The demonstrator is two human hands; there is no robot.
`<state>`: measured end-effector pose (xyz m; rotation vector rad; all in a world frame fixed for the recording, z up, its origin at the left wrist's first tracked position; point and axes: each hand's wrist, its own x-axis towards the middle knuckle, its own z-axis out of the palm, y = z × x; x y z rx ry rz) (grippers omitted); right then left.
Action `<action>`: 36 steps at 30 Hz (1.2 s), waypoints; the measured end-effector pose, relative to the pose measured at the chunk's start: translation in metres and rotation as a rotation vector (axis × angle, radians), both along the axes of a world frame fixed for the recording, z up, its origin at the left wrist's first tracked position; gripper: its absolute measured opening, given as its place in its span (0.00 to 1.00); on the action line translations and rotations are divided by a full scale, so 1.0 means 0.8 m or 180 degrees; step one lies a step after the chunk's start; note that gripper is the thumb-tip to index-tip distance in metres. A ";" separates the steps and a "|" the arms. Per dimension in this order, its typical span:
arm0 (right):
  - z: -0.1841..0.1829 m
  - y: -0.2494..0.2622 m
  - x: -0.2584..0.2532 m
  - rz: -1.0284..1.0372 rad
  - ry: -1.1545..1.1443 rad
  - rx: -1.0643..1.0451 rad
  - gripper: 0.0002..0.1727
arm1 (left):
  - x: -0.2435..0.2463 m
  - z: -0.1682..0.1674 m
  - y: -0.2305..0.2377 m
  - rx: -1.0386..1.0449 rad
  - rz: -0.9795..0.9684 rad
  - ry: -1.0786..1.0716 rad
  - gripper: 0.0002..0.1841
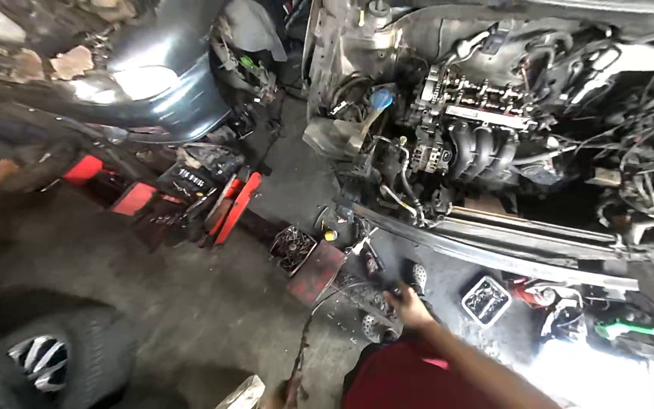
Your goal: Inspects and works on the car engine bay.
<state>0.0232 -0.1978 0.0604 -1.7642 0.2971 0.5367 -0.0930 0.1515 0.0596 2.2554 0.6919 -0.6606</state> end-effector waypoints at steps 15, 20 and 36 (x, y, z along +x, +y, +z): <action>0.216 -0.324 -0.160 -0.4813 -0.2747 -0.0272 0.10 | 0.169 0.178 -0.236 -0.2998 -0.1325 -0.1677 0.14; 0.202 -0.411 -0.183 -0.5902 -0.2729 0.1803 0.22 | 0.229 0.238 -0.351 -0.2910 -0.1550 -0.2285 0.16; 0.101 -0.829 -0.044 -0.5366 -0.1771 0.1758 0.18 | 0.504 0.261 -0.719 0.1356 -0.3578 -0.1565 0.35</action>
